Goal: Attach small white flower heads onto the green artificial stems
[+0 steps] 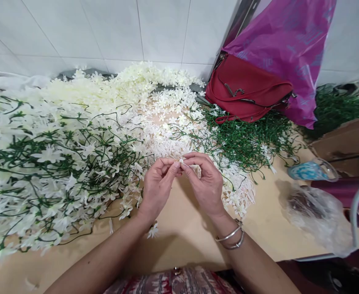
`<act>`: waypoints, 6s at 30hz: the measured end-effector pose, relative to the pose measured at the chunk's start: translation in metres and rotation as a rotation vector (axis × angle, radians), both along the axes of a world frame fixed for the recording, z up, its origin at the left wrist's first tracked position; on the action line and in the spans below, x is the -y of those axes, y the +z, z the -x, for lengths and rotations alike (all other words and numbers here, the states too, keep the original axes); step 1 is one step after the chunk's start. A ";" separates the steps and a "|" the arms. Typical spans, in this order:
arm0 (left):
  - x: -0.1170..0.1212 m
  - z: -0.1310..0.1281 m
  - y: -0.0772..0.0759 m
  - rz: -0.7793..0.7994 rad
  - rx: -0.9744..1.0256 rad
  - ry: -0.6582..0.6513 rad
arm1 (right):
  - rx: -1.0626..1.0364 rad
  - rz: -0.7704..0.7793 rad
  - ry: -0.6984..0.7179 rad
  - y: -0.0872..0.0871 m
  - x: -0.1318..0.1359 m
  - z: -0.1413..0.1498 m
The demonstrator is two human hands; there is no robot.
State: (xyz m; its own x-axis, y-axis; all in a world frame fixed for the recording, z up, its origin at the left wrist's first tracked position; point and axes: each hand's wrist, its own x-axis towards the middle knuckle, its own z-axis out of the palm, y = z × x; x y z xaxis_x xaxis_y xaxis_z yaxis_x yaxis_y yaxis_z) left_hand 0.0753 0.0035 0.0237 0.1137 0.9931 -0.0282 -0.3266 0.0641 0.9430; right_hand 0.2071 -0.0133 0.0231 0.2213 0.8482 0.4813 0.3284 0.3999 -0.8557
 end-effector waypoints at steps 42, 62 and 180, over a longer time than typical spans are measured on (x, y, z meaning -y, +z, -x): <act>0.049 0.089 0.011 -0.716 -1.276 -0.314 | -0.177 0.107 0.028 -0.011 -0.011 -0.017; 0.032 0.094 0.013 -0.815 -1.458 -0.036 | -0.141 0.174 0.022 -0.008 -0.010 -0.015; 0.034 0.049 -0.009 -0.171 -0.358 -0.037 | -0.792 0.581 0.509 0.003 -0.005 -0.004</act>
State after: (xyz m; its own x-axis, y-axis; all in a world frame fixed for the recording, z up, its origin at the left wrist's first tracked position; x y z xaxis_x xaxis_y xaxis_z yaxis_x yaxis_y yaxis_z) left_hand 0.0266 -0.0302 0.0144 0.1624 0.9824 0.0926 0.0238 -0.0977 0.9949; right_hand 0.2110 -0.0088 0.0266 -0.1482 0.9785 -0.1436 -0.4840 -0.1984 -0.8523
